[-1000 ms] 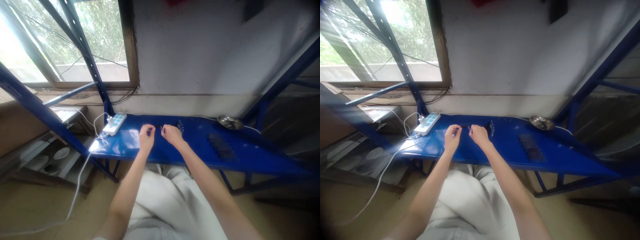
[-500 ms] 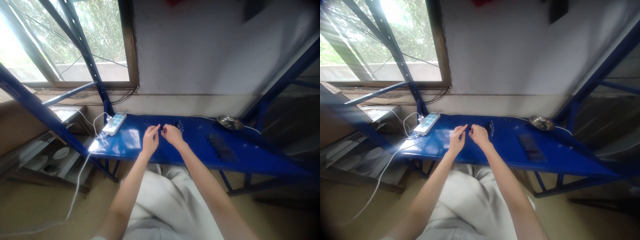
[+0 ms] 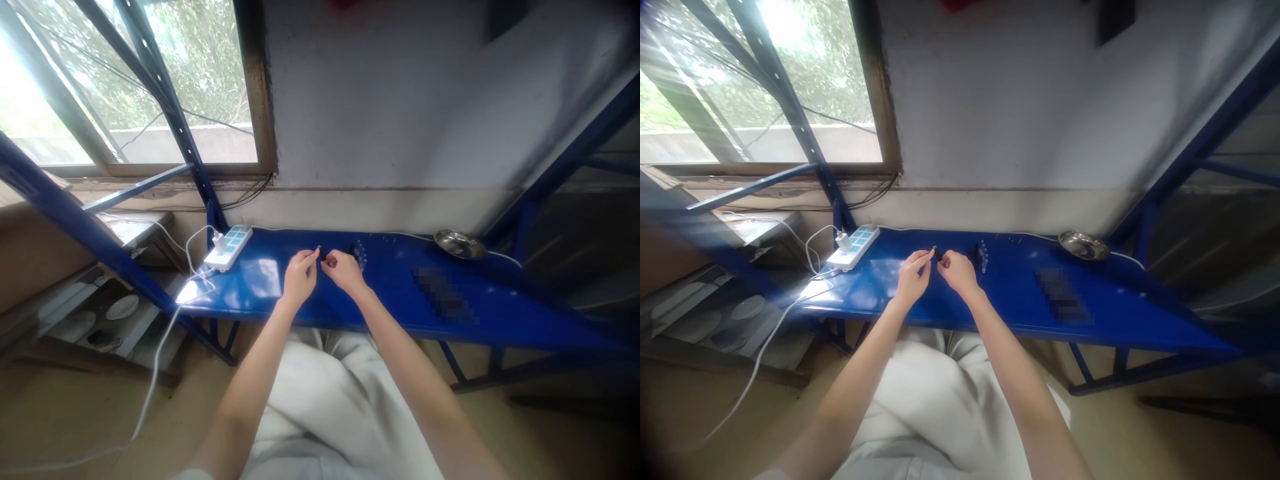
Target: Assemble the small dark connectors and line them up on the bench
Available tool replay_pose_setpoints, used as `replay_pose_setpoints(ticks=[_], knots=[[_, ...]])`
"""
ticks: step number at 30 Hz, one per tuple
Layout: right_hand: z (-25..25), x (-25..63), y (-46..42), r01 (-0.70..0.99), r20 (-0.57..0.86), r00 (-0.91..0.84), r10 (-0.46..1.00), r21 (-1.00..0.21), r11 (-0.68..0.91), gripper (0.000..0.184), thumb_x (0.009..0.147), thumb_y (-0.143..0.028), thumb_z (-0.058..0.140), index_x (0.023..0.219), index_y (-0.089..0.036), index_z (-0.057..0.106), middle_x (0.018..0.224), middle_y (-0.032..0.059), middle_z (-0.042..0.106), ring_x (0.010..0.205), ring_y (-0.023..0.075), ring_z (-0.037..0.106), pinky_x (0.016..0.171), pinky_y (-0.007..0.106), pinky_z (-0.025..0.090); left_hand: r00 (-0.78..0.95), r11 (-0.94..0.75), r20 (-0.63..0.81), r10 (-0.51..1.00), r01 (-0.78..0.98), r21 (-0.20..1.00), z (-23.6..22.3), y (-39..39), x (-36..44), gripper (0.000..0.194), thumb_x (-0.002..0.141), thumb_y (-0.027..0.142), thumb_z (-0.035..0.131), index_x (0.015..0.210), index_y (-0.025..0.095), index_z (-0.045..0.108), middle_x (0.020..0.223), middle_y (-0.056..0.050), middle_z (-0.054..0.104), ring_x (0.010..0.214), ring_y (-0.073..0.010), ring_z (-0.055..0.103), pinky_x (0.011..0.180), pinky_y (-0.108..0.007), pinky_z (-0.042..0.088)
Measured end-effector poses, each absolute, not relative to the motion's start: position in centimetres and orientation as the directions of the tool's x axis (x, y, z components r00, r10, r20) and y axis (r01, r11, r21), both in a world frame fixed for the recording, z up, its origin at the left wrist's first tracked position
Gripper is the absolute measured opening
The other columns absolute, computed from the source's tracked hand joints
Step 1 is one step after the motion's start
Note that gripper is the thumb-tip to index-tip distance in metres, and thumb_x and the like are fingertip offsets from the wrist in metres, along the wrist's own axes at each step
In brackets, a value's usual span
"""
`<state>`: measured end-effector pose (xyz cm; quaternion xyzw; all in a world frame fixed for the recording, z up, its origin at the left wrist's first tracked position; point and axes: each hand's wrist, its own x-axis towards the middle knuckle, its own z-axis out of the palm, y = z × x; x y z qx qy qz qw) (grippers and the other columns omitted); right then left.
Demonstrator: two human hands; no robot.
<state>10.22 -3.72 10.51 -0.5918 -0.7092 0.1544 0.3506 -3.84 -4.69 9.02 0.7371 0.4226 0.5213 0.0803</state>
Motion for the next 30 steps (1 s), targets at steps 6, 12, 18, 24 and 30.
replay_pose_setpoints(ticks=[6, 12, 18, 24, 30], knots=[[9.6, 10.3, -3.7, 0.701, 0.325, -0.057, 0.944, -0.661, 0.270, 0.012, 0.073, -0.030, 0.053, 0.070, -0.019, 0.056, 0.065, -0.0006, 0.057, 0.058, 0.0120, 0.050, 0.054, 0.022, 0.033, -0.065, -0.346, 0.386, 0.920, 0.324, 0.880, 9.1, -3.9, -3.9, 0.026, 0.074, 0.030, 0.061, 0.096, 0.018, 0.065, 0.097, -0.007, 0.063, 0.068, -0.0104, 0.056, 0.063, -0.024, 0.047], [9.5, 10.2, -3.8, 0.717, 0.357, -0.111, 0.928, -0.618, 0.323, 0.011, 0.074, -0.028, 0.052, 0.070, -0.019, 0.056, 0.065, -0.0007, 0.056, 0.058, 0.0113, 0.048, 0.055, 0.022, 0.033, 0.022, -0.206, 0.207, 0.978, 0.251, 0.946, 8.8, -3.1, -3.9, 0.033, 0.066, 0.043, 0.066, 0.079, 0.013, 0.068, 0.073, -0.004, 0.062, 0.061, -0.0106, 0.052, 0.056, -0.022, 0.041], [8.7, 10.3, -3.2, 0.757, 0.369, -0.143, 0.918, -0.557, 0.342, 0.012, 0.077, -0.026, 0.050, 0.074, -0.018, 0.059, 0.068, -0.0003, 0.057, 0.060, 0.0115, 0.048, 0.057, 0.023, 0.036, 0.087, -0.155, 0.138, 0.987, 0.246, 0.957, 8.5, -2.3, -3.7, 0.034, 0.065, 0.046, 0.065, 0.069, 0.012, 0.066, 0.058, 0.001, 0.055, 0.053, -0.0084, 0.046, 0.050, -0.020, 0.034], [7.5, 11.3, -2.7, 0.705, 0.356, -0.119, 0.927, -0.627, 0.331, 0.030, 0.078, -0.025, 0.050, 0.107, -0.019, 0.059, 0.091, 0.0030, 0.062, 0.065, 0.0114, 0.053, 0.064, 0.025, 0.044, -0.002, -0.167, 0.187, 0.982, 0.442, 0.881, 7.1, 2.2, -3.4, 0.024, 0.070, 0.036, 0.062, 0.066, 0.013, 0.063, 0.064, -0.002, 0.060, 0.059, -0.0116, 0.052, 0.057, -0.022, 0.039], [7.7, 13.6, -3.1, 0.700, 0.384, -0.025, 0.923, -0.652, 0.291, 0.031, 0.080, -0.029, 0.048, 0.106, -0.019, 0.059, 0.091, 0.0028, 0.063, 0.060, 0.0106, 0.051, 0.063, 0.026, 0.045, -0.110, -0.015, 0.142, 0.984, 0.739, 0.673, 4.7, 6.0, -5.4, 0.014, 0.074, 0.028, 0.059, 0.074, 0.015, 0.065, 0.079, -0.007, 0.066, 0.072, -0.0174, 0.059, 0.064, -0.025, 0.042]])
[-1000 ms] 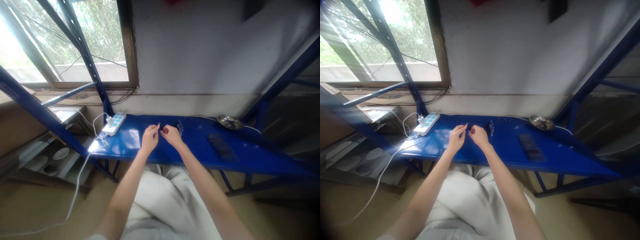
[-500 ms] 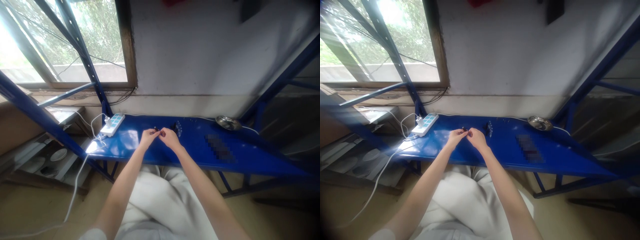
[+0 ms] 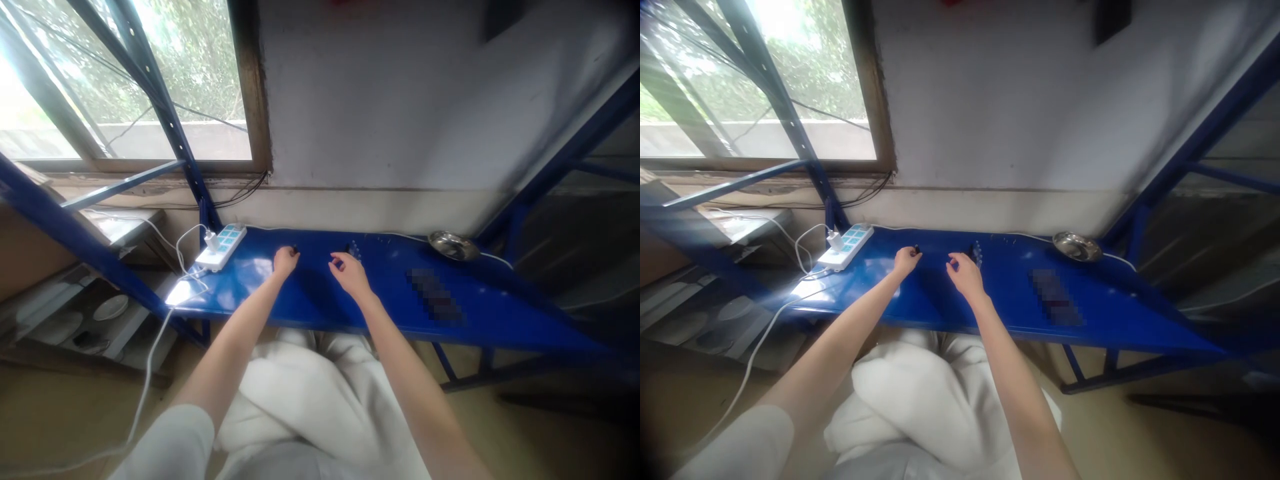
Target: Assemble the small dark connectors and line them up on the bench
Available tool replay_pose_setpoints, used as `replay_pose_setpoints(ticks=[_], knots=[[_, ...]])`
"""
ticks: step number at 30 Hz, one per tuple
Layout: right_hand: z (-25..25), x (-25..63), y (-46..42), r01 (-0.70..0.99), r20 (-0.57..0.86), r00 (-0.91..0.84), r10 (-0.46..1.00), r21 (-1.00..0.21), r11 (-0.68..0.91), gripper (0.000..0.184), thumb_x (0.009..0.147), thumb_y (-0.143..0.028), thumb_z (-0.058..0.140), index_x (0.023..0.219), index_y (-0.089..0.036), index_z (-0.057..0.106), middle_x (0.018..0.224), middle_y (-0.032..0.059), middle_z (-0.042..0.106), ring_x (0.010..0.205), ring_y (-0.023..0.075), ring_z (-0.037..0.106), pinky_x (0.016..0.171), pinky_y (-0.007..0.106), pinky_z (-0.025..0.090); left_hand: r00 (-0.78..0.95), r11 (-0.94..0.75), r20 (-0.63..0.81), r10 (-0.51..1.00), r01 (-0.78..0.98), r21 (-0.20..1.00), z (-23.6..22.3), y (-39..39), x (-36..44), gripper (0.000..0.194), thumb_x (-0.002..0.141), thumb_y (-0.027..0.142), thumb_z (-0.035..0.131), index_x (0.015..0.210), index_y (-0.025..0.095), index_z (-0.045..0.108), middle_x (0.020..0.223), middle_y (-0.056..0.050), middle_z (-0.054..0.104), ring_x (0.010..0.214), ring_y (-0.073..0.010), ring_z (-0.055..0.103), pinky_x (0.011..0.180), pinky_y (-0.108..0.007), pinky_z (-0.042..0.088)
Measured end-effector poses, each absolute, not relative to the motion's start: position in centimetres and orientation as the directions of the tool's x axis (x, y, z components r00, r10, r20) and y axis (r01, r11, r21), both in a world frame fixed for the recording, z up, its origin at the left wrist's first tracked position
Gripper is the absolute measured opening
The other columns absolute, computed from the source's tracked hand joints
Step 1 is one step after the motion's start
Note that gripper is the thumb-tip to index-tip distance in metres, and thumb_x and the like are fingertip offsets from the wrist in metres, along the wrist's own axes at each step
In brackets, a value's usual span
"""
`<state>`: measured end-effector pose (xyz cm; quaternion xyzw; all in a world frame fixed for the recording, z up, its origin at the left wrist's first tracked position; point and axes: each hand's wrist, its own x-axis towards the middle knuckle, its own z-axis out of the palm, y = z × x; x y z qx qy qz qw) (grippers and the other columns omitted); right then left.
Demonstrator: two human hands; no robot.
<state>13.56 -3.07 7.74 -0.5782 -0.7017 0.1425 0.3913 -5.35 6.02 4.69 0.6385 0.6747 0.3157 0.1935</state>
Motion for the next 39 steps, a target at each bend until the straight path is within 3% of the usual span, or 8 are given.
replay_pose_setpoints(ticks=[12, 22, 25, 28, 31, 35, 39], knots=[[9.4, 15.9, -3.2, 0.700, 0.427, 0.084, 0.900, -0.668, 0.252, 0.027, 0.079, -0.030, 0.048, 0.098, -0.017, 0.062, 0.084, 0.0051, 0.064, 0.064, 0.0139, 0.055, 0.066, 0.029, 0.046, -0.192, 0.145, 0.042, 0.981, 0.851, 0.505, 2.6, 6.3, -5.5, 0.016, 0.075, 0.026, 0.056, 0.083, 0.017, 0.067, 0.086, -0.011, 0.068, 0.084, -0.0224, 0.063, 0.072, -0.028, 0.045], [8.4, 19.5, -3.4, 0.730, 0.328, 0.255, 0.910, -0.682, 0.042, 0.025, 0.075, -0.032, 0.051, 0.091, -0.017, 0.063, 0.082, 0.0051, 0.065, 0.070, 0.0166, 0.058, 0.063, 0.028, 0.044, -0.269, 0.232, -0.013, 0.963, 0.801, 0.552, 2.9, 6.1, -5.5, 0.016, 0.072, 0.030, 0.059, 0.082, 0.018, 0.065, 0.090, -0.011, 0.067, 0.087, -0.0242, 0.062, 0.072, -0.030, 0.044], [7.5, 20.8, -3.3, 0.742, 0.260, 0.308, 0.915, -0.667, -0.060, 0.022, 0.074, -0.030, 0.052, 0.089, -0.017, 0.063, 0.083, 0.0054, 0.066, 0.071, 0.0168, 0.059, 0.062, 0.027, 0.043, -0.317, 0.235, 0.028, 0.948, 0.756, 0.611, 2.9, 5.4, -5.7, 0.026, 0.069, 0.031, 0.064, 0.091, 0.018, 0.060, 0.096, -0.010, 0.064, 0.090, -0.0228, 0.060, 0.072, -0.029, 0.043], [6.3, 21.7, -3.1, 0.741, 0.171, 0.337, 0.926, -0.655, -0.148, 0.022, 0.072, -0.027, 0.054, 0.088, -0.017, 0.064, 0.085, 0.0067, 0.067, 0.072, 0.0176, 0.060, 0.062, 0.027, 0.043, -0.362, 0.138, 0.185, 0.914, 0.704, 0.697, 2.7, 4.0, -5.5, 0.038, 0.068, 0.032, 0.065, 0.101, 0.017, 0.052, 0.092, -0.007, 0.061, 0.085, -0.0179, 0.058, 0.071, -0.027, 0.043], [4.8, 21.9, -2.6, 0.742, 0.102, 0.350, 0.931, -0.637, -0.209, 0.024, 0.071, -0.028, 0.056, 0.091, -0.017, 0.065, 0.088, 0.0074, 0.067, 0.076, 0.0191, 0.061, 0.063, 0.028, 0.044, -0.270, -0.122, 0.409, 0.872, 0.689, 0.714, 2.4, 2.2, -4.3, 0.028, 0.075, 0.032, 0.057, 0.098, 0.017, 0.050, 0.082, -0.003, 0.057, 0.077, -0.0144, 0.055, 0.072, -0.026, 0.043], [2.5, 21.4, -1.6, 0.766, 0.125, 0.325, 0.937, -0.616, -0.184, 0.025, 0.072, -0.030, 0.057, 0.091, -0.017, 0.065, 0.092, 0.0072, 0.067, 0.086, 0.0205, 0.060, 0.071, 0.030, 0.044, 0.102, -0.494, 0.598, 0.795, 0.682, 0.540, 2.3, -0.1, -1.3, 0.022, 0.083, 0.026, 0.047, 0.101, 0.016, 0.053, 0.088, -0.006, 0.059, 0.083, -0.0165, 0.055, 0.077, -0.031, 0.044], [1.3, 20.6, -1.0, 0.798, 0.160, 0.333, 0.929, -0.573, -0.187, 0.026, 0.074, -0.033, 0.055, 0.092, -0.017, 0.065, 0.096, 0.0085, 0.065, 0.089, 0.0214, 0.059, 0.073, 0.031, 0.044, 0.397, -0.606, 0.515, 0.759, 0.720, 0.338, 2.5, -1.2, 1.9, 0.040, 0.087, 0.022, 0.036, 0.127, 0.020, 0.042, 0.117, -0.012, 0.053, 0.102, -0.0218, 0.051, 0.082, -0.036, 0.042]])
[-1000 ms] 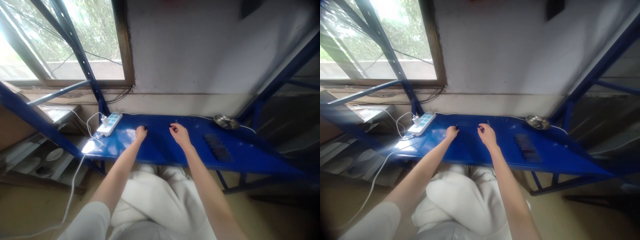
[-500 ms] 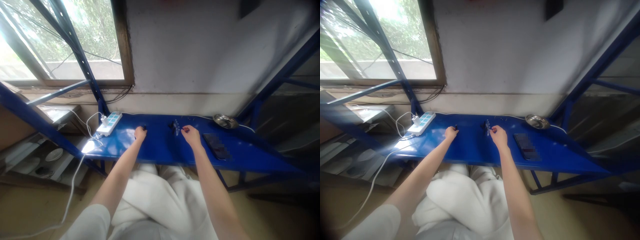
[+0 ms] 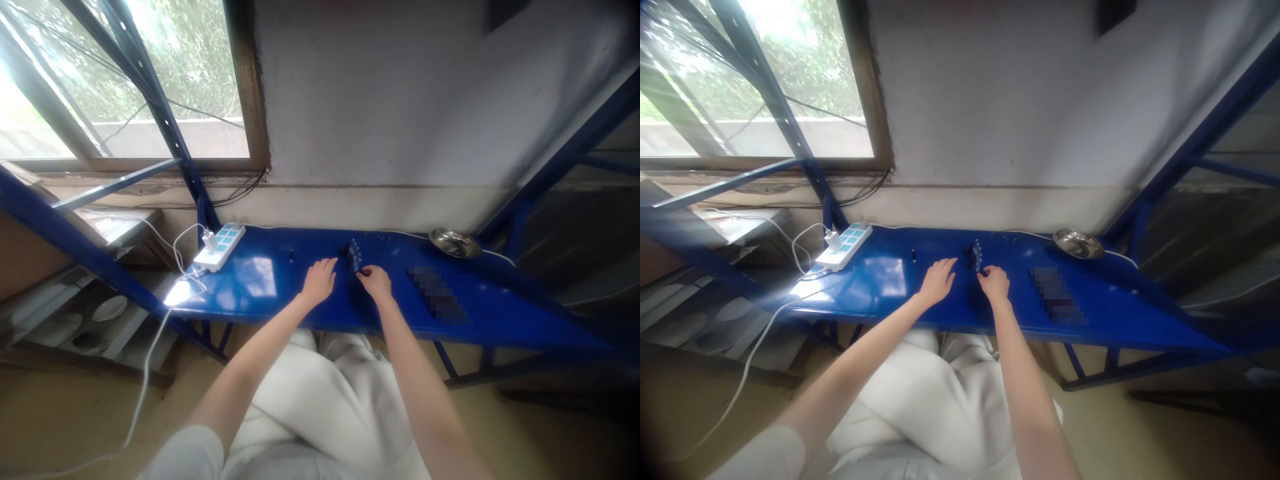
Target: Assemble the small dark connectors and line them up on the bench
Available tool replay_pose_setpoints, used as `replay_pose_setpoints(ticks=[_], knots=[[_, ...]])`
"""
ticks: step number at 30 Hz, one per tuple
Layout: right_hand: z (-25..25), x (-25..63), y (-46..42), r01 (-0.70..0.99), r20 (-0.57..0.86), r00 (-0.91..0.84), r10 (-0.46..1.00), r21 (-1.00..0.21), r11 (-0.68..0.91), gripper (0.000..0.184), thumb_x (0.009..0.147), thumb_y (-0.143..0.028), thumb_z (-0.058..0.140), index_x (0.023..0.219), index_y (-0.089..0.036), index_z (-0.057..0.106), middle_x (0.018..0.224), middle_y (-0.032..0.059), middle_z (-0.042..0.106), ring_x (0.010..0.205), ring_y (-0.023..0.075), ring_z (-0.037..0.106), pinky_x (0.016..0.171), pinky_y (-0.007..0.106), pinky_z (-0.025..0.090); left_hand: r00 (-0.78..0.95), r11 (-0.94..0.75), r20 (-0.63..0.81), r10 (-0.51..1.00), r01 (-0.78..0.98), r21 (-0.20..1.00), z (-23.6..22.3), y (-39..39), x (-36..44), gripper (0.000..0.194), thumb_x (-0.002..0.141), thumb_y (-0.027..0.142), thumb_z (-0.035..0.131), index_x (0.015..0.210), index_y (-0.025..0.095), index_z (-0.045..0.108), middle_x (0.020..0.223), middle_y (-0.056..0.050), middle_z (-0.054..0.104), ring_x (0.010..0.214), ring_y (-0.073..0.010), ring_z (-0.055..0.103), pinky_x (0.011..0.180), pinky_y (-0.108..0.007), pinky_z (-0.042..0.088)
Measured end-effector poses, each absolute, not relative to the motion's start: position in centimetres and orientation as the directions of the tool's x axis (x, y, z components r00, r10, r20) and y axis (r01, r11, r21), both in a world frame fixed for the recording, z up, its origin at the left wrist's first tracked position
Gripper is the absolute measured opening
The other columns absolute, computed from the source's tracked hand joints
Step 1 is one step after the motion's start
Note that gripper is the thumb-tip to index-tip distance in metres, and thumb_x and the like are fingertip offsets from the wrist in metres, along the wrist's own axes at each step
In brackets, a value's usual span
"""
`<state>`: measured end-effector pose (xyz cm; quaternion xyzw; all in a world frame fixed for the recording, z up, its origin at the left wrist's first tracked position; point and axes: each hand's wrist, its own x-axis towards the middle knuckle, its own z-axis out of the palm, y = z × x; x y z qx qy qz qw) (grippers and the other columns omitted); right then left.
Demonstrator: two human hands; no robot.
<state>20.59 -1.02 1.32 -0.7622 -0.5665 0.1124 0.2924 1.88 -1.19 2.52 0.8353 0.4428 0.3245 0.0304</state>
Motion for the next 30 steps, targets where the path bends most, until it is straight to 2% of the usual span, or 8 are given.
replay_pose_setpoints(ticks=[4, 7, 11, 14, 17, 20, 30], knots=[[1.3, 19.6, -1.0, 0.836, 0.228, 0.365, 0.903, -0.508, -0.209, 0.025, 0.075, -0.032, 0.054, 0.092, -0.017, 0.065, 0.098, 0.0113, 0.064, 0.093, 0.0240, 0.057, 0.075, 0.035, 0.042, 0.492, -0.596, 0.383, 0.782, 0.769, 0.231, 2.3, -0.8, 4.0, 0.053, 0.087, 0.014, 0.031, 0.139, 0.024, 0.025, 0.130, -0.011, 0.046, 0.107, -0.0239, 0.047, 0.082, -0.037, 0.040], [1.5, 18.9, -1.0, 0.850, 0.241, 0.362, 0.901, -0.481, -0.213, 0.026, 0.076, -0.031, 0.053, 0.093, -0.016, 0.065, 0.102, 0.0129, 0.062, 0.096, 0.0267, 0.055, 0.077, 0.039, 0.041, 0.530, -0.600, 0.324, 0.783, 0.782, 0.170, 2.1, 0.2, 5.0, 0.058, 0.085, 0.010, 0.031, 0.141, 0.024, 0.021, 0.133, -0.012, 0.042, 0.109, -0.0254, 0.045, 0.083, -0.039, 0.040], [1.3, 18.4, -0.8, 0.848, 0.241, 0.373, 0.896, -0.481, -0.223, 0.025, 0.077, -0.031, 0.052, 0.092, -0.016, 0.065, 0.103, 0.0133, 0.061, 0.099, 0.0285, 0.053, 0.079, 0.042, 0.040, 0.561, -0.609, 0.282, 0.778, 0.784, 0.120, 2.3, 1.3, 5.8, 0.054, 0.083, 0.008, 0.033, 0.137, 0.019, 0.031, 0.130, -0.012, 0.045, 0.110, -0.0257, 0.044, 0.084, -0.039, 0.038], [1.1, 18.3, -0.6, 0.837, 0.243, 0.394, 0.886, -0.493, -0.237, 0.025, 0.077, -0.030, 0.051, 0.091, -0.015, 0.065, 0.104, 0.0134, 0.061, 0.099, 0.0290, 0.051, 0.079, 0.042, 0.039, 0.555, -0.607, 0.292, 0.779, 0.784, 0.130, 2.7, 1.9, 6.0, 0.042, 0.085, 0.009, 0.033, 0.125, 0.015, 0.046, 0.116, -0.013, 0.055, 0.105, -0.0247, 0.048, 0.083, -0.038, 0.039], [0.9, 18.2, -0.5, 0.831, 0.245, 0.407, 0.880, -0.500, -0.246, 0.024, 0.077, -0.029, 0.051, 0.090, -0.016, 0.065, 0.103, 0.0134, 0.061, 0.098, 0.0285, 0.051, 0.079, 0.041, 0.038, 0.532, -0.604, 0.338, 0.776, 0.781, 0.157, 3.1, 2.3, 6.0, 0.030, 0.086, 0.013, 0.037, 0.108, 0.014, 0.057, 0.103, -0.011, 0.061, 0.098, -0.0240, 0.051, 0.081, -0.037, 0.040], [0.7, 18.1, -0.3, 0.824, 0.252, 0.428, 0.868, -0.504, -0.260, 0.022, 0.077, -0.029, 0.052, 0.088, -0.016, 0.066, 0.102, 0.0127, 0.061, 0.097, 0.0272, 0.050, 0.079, 0.039, 0.037, 0.495, -0.588, 0.364, 0.789, 0.780, 0.213, 3.3, 2.5, 5.7, 0.024, 0.086, 0.014, 0.039, 0.096, 0.014, 0.061, 0.096, -0.009, 0.063, 0.091, -0.0222, 0.052, 0.077, -0.034, 0.041], [0.1, 17.9, 0.1, 0.820, 0.291, 0.450, 0.844, -0.508, -0.263, 0.019, 0.077, -0.027, 0.053, 0.084, -0.016, 0.066, 0.100, 0.0117, 0.062, 0.095, 0.0270, 0.049, 0.076, 0.038, 0.033, 0.280, -0.547, 0.492, 0.824, 0.620, 0.562, 4.2, 2.2, 3.2, 0.014, 0.082, 0.018, 0.052, 0.092, 0.017, 0.061, 0.085, -0.003, 0.065, 0.082, -0.0167, 0.054, 0.073, -0.029, 0.044]])
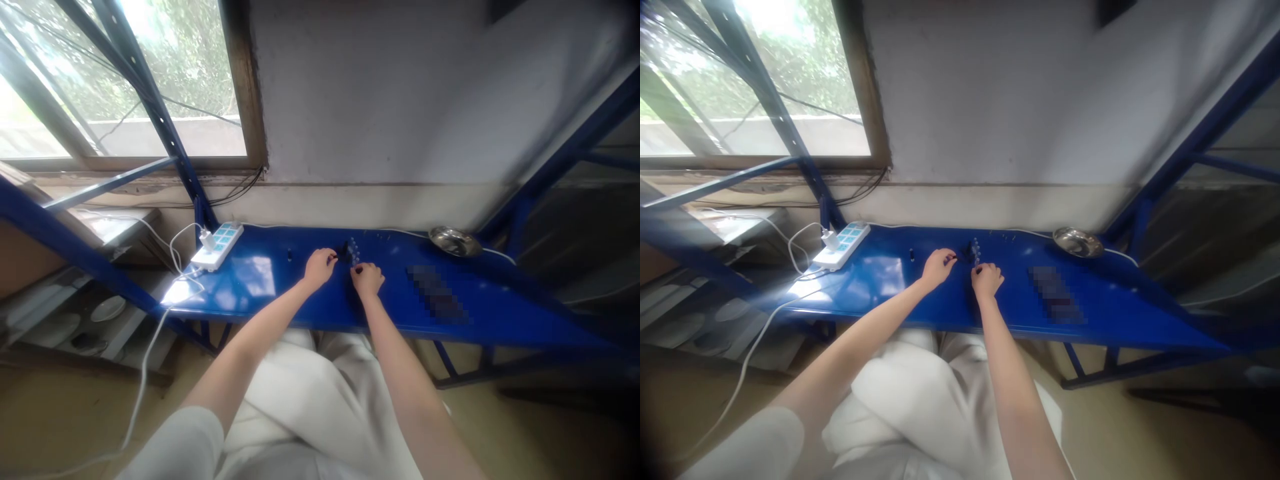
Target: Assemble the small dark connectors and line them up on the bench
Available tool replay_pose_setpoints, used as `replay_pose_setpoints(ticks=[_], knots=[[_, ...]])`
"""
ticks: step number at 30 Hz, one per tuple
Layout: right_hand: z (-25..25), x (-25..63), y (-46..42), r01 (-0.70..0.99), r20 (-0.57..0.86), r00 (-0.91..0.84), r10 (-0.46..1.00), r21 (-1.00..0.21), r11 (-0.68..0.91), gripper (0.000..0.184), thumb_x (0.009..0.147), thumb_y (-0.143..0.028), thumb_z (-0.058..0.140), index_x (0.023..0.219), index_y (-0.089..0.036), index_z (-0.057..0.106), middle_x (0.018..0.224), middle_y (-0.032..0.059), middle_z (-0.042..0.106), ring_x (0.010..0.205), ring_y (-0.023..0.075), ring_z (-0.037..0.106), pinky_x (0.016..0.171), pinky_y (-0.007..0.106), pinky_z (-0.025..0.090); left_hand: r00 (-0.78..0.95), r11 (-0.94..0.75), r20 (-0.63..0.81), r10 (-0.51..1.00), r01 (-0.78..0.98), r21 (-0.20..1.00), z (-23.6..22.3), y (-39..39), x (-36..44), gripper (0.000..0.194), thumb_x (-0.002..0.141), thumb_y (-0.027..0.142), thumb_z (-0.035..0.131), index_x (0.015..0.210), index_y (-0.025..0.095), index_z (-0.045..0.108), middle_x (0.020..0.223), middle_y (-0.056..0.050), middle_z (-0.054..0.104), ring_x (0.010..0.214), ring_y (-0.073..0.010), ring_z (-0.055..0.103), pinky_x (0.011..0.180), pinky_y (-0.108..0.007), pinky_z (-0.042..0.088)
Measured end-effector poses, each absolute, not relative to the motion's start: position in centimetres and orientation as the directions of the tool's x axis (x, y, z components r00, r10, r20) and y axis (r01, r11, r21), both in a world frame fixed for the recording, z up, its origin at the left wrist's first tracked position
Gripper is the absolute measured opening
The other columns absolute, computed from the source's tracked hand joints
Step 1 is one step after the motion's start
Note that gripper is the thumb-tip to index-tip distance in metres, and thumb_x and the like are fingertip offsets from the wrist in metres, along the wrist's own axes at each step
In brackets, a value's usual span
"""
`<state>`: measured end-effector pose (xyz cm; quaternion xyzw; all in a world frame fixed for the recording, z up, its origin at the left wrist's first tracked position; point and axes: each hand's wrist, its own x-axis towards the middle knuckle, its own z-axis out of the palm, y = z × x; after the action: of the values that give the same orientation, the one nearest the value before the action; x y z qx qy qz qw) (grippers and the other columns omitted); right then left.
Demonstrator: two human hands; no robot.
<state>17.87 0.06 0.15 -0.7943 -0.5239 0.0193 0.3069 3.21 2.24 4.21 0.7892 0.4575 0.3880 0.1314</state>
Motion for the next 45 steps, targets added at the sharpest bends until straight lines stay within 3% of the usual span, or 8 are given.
replay_pose_setpoints(ticks=[6, 14, 27, 37, 45], knots=[[0.3, 16.1, -0.2, 0.834, 0.399, 0.382, 0.833, -0.537, -0.125, 0.017, 0.080, -0.027, 0.049, 0.080, -0.016, 0.062, 0.091, 0.0095, 0.064, 0.087, 0.0240, 0.050, 0.072, 0.034, 0.031, 0.252, -0.569, 0.533, 0.808, 0.569, 0.594, 5.7, 1.7, 1.8, 0.012, 0.080, 0.018, 0.054, 0.090, 0.017, 0.061, 0.084, -0.003, 0.064, 0.078, -0.0152, 0.054, 0.072, -0.028, 0.045], [0.1, 14.2, -0.3, 0.884, 0.551, 0.236, 0.800, -0.463, 0.059, 0.019, 0.084, -0.027, 0.045, 0.082, -0.016, 0.061, 0.089, 0.0090, 0.065, 0.087, 0.0222, 0.050, 0.072, 0.033, 0.029, 0.277, -0.615, 0.574, 0.770, 0.560, 0.555, 6.0, 1.1, 1.0, 0.012, 0.080, 0.018, 0.054, 0.090, 0.017, 0.062, 0.085, -0.003, 0.065, 0.079, -0.0156, 0.055, 0.073, -0.029, 0.045], [-0.5, 14.3, -0.6, 0.910, 0.590, 0.200, 0.782, -0.407, 0.075, 0.018, 0.084, -0.025, 0.045, 0.079, -0.016, 0.060, 0.085, 0.0085, 0.065, 0.083, 0.0219, 0.051, 0.070, 0.032, 0.028, 0.399, -0.688, 0.585, 0.706, 0.581, 0.435, 5.8, 1.1, 0.6, 0.021, 0.086, 0.025, 0.048, 0.098, 0.018, 0.064, 0.091, -0.004, 0.066, 0.083, -0.0165, 0.055, 0.077, -0.031, 0.046], [-0.4, 14.3, -0.8, 0.920, 0.560, 0.167, 0.811, -0.383, 0.075, 0.020, 0.084, -0.024, 0.044, 0.077, -0.015, 0.060, 0.083, 0.0090, 0.063, 0.083, 0.0216, 0.050, 0.070, 0.032, 0.028, 0.461, -0.720, 0.560, 0.688, 0.532, 0.446, 5.7, 1.2, 0.9, 0.022, 0.086, 0.024, 0.047, 0.098, 0.019, 0.065, 0.094, -0.004, 0.066, 0.085, -0.0155, 0.056, 0.082, -0.031, 0.045], [0.0, 14.3, -1.1, 0.921, 0.545, 0.142, 0.826, -0.379, 0.092, 0.018, 0.083, -0.025, 0.045, 0.081, -0.015, 0.061, 0.085, 0.0089, 0.063, 0.083, 0.0216, 0.050, 0.069, 0.031, 0.028, 0.511, -0.672, 0.437, 0.740, 0.587, 0.452, 5.3, 1.4, 1.4, 0.016, 0.080, 0.022, 0.055, 0.090, 0.019, 0.067, 0.091, -0.005, 0.065, 0.083, -0.0165, 0.057, 0.080, -0.031, 0.045]])
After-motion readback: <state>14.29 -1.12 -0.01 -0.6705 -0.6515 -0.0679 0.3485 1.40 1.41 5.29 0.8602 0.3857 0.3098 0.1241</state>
